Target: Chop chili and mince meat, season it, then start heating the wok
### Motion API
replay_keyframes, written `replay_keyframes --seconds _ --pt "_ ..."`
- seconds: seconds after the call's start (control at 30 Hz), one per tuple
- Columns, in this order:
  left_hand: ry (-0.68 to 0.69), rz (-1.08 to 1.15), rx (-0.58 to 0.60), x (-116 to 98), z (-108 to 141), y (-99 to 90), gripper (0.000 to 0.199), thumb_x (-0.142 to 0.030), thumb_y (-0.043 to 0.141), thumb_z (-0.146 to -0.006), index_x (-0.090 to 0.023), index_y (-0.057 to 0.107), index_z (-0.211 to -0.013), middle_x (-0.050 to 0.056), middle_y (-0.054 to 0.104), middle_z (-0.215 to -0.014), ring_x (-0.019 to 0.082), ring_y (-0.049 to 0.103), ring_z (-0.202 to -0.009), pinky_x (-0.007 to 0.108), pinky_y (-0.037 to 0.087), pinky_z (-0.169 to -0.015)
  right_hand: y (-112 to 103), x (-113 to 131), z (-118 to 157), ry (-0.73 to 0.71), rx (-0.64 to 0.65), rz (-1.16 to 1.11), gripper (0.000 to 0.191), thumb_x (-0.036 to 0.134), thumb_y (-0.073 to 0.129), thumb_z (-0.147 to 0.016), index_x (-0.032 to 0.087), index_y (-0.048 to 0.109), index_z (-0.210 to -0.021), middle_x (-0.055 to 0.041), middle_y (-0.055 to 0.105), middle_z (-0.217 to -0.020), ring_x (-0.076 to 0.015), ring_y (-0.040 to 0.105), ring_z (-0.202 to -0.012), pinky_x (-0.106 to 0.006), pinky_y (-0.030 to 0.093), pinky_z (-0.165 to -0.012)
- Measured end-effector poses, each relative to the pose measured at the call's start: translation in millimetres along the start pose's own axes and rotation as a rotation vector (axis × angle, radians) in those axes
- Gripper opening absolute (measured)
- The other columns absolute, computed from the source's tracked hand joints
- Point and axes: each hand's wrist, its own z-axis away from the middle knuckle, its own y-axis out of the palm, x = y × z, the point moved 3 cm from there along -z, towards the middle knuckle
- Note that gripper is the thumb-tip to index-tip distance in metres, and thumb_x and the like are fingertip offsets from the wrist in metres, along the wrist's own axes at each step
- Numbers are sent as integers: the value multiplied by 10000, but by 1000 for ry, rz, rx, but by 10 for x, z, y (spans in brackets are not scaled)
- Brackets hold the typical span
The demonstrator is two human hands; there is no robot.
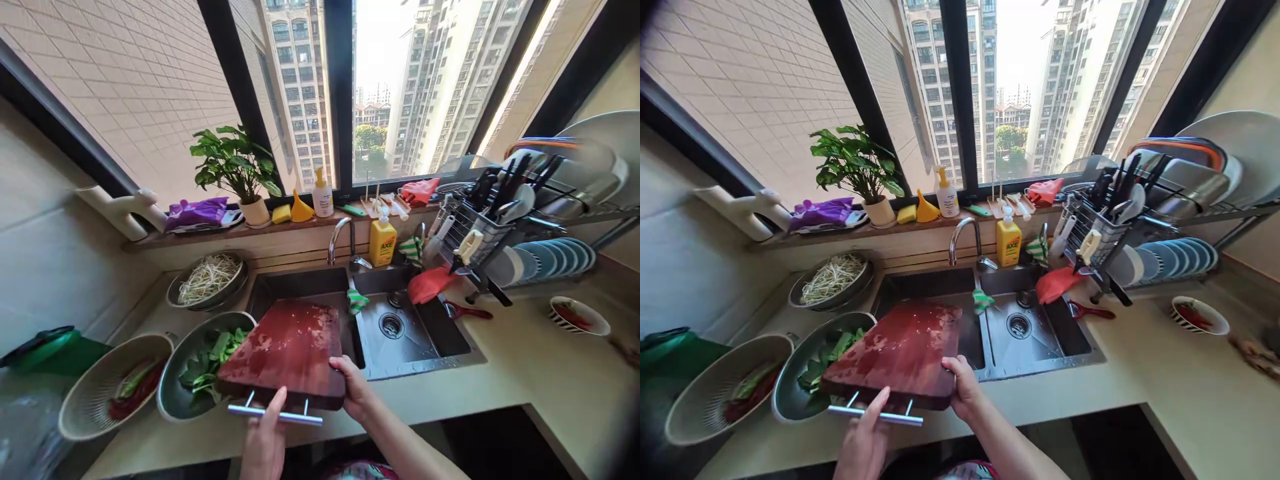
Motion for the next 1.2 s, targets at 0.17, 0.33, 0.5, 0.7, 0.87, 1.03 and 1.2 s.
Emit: replay_keyframes --seconds 0.17,0.33,0.5,0.7,0.87,1.03,1.2 --pt "-148 142 -153 -231 -673 84 270 -145 685 -395 -176 477 -565 -77 505 -494 83 472 -479 207 412 -462 -119 -52 -530 20 57 751 317 481 583 -710 170 571 -654 -26 588 -548 -180 591 -540 -315 474 -586" --pt "-101 14 -16 -369 -1249 357 225 -154 610 -424 -173 464 -594 -86 469 -492 69 411 -478 192 359 -465 -307 1322 -1206 -423 -310 1396 231 306 528 -808 170 625 -967 -115 643 -955 -253 585 -943 -370 427 -831" --pt "-58 -110 173 -517 -1754 971 210 -150 539 -462 -166 501 -668 -78 476 -560 71 407 -525 191 362 -521 -255 2474 -2022 -579 -488 1701 526 228 551 -803 186 430 -1313 -149 560 -1188 -281 511 -1103 -372 390 -888" --pt "-22 -345 289 -557 -2208 1628 306 -156 505 -536 -164 562 -836 -44 537 -664 104 477 -592 217 398 -578 -268 2724 -2441 -495 -359 1722 326 208 602 -762 249 628 -1085 -89 669 -1004 -294 587 -987 -376 434 -812" --pt "292 -753 271 -689 -2427 2006 375 -265 450 -776 -193 521 -1137 63 618 -1027 207 565 -944 348 415 -870 -443 2370 -2209 -517 -502 1606 467 401 512 -842 267 444 -1285 -98 560 -1215 -267 521 -1103 -380 399 -887" --pt "455 -1116 213 -810 -2354 2051 534 -334 468 -815 -129 410 -1306 185 512 -1200 311 484 -1136 461 375 -955 -652 1548 -1803 -393 -554 1494 424 288 642 -720 156 563 -1115 -148 620 -1024 -316 577 -958 -382 434 -788" --pt "436 -1175 267 -723 -2342 1776 668 -343 533 -778 -225 305 -1395 144 454 -1196 303 531 -1076 474 429 -904 -296 1075 -1679 -468 -395 1195 239 163 563 -730 230 624 -951 -60 641 -922 -256 581 -900 -372 421 -835"
